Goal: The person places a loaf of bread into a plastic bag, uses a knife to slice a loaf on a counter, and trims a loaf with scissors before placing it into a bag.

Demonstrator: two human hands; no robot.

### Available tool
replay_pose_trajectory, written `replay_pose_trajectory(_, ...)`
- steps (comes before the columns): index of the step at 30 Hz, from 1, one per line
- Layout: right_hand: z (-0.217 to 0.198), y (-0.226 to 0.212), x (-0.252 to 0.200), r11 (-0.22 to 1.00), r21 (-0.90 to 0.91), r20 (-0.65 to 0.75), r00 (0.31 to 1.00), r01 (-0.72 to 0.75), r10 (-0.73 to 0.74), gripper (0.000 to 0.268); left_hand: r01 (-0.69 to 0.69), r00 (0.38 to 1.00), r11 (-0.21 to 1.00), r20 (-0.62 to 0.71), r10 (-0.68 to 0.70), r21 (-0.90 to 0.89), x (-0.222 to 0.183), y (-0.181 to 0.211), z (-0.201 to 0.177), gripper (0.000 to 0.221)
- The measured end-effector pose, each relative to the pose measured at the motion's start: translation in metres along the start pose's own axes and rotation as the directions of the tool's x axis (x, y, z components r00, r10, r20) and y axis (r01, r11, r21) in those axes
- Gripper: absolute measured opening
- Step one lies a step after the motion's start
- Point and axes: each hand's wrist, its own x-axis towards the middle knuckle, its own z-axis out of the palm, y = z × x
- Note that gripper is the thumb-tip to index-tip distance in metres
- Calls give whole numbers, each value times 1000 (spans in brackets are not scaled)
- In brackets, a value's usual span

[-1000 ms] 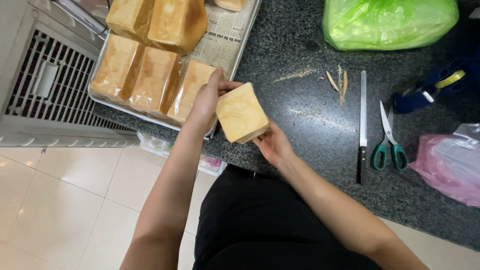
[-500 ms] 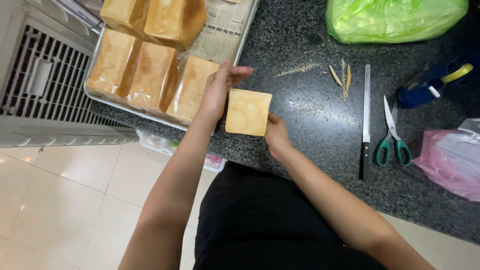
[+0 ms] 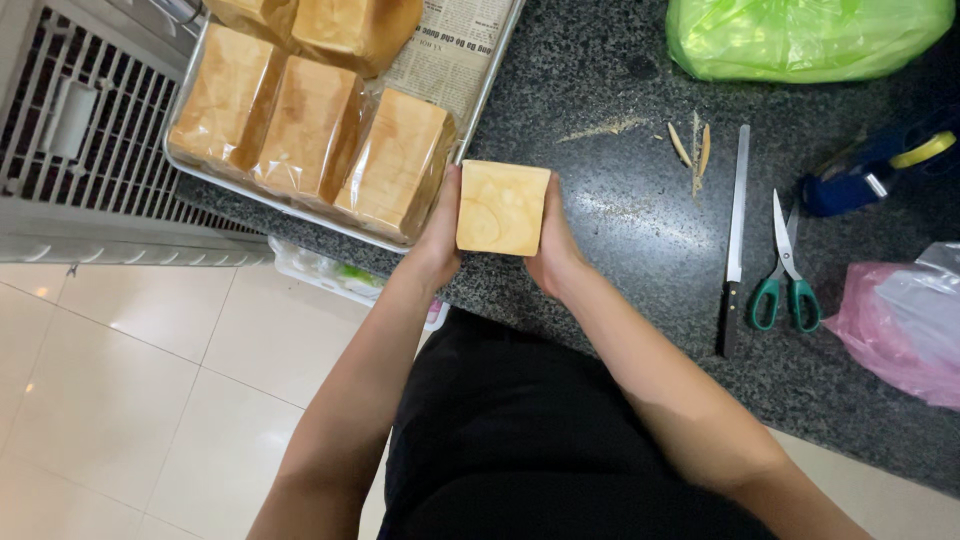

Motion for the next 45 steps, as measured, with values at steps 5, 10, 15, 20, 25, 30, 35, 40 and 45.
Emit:
replay_pose_trajectory(5, -6, 0, 5, 1000, -19, 29, 999, -21, 21, 83, 5, 999, 1000, 41, -5, -5, -5, -2, 4, 73)
replay_pose_trajectory(10, -11, 5, 14, 999, -51, 28, 999, -17, 19, 85, 23, 999, 999, 30, -22, -25, -3, -1, 5, 72)
replay_pose_trajectory(15, -22, -3, 4, 989, -145, -155, 987, 9, -31, 75, -64, 995, 993, -71, 72, 100, -23, 35, 16, 73)
replay_pose_trajectory(20, -45, -37, -76, 897, -347, -346, 851, 275, -395, 62, -571, 692, 587, -49, 720, 574, -69, 49, 69, 68)
replay_pose_trajectory(25, -39, -50, -154, 462, -521, -87, 493, 718, -865, 59, -201, 925, 980, 328, 194, -14, -27, 3, 190, 66)
replay_pose_trajectory(30, -106, -51, -153, -172, -924, 314, 422, 340, -850, 53, 641, 540, 764, 752, -378, -76, -15, -40, 239, 77)
replay_pose_trajectory(35, -184, -31, -138, 742, -617, -513, 582, 262, -631, 66, 445, 787, 885, 530, -315, -136, -34, -20, 248, 67)
replay_pose_trajectory(40, -189, -40, -130, 801, 550, -373, 928, 235, -16, 78, -804, 551, 462, 761, 342, 375, -54, -83, 275, 69)
replay_pose_trajectory(45, -272, -75, -177, 739, 291, -619, 708, 608, -339, 66, -829, 551, -103, 834, 9, 549, -33, -115, 240, 58)
